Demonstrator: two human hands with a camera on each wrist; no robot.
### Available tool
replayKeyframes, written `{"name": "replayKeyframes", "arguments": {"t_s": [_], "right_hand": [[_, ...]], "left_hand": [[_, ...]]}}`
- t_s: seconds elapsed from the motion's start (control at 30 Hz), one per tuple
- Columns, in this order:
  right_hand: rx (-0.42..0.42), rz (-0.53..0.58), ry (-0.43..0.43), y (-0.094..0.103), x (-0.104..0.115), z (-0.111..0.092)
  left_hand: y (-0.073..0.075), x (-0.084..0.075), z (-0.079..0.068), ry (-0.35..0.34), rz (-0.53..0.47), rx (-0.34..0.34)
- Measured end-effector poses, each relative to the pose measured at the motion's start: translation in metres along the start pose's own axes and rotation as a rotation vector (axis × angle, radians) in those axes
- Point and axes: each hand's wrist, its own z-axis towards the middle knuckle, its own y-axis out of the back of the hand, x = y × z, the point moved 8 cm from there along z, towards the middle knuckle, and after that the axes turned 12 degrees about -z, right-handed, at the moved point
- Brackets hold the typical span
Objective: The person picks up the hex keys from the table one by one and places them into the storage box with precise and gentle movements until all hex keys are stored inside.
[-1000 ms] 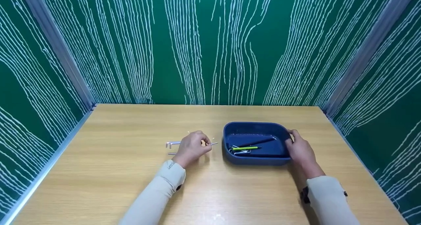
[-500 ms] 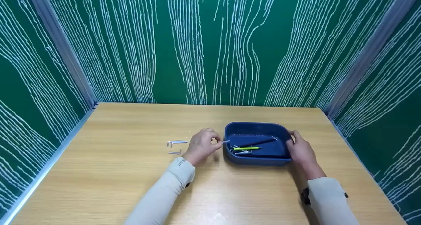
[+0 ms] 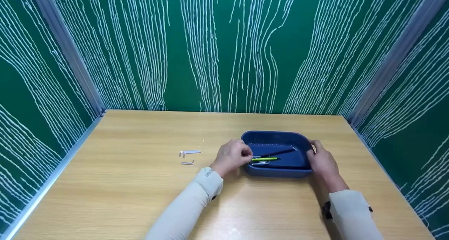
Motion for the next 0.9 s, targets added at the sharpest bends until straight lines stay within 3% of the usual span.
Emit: {"name": "replayKeyframes", "arguments": {"t_s": [0.17, 0.37, 0.6, 0.9], "right_hand": [[0.019, 0.007, -0.01, -0.002, -0.001, -0.001], [-0.013, -0.008, 0.006, 0.0, 0.0, -0.003], [-0.079, -0.056, 0.037, 0.003, 0.001, -0.001], [-0.019, -0.034, 0.0, 0.002, 0.0, 0.0]], "left_hand": [[-0.01, 0.005, 0.004, 0.071, 0.004, 0.016], [-0.015, 0.015, 0.006, 0.188, -0.066, 0.012], [-0.018, 0.017, 0.009, 0.235, -0.059, -0.003], [-0.023, 0.015, 0.013, 0.357, -0.05, 0.038]]}}
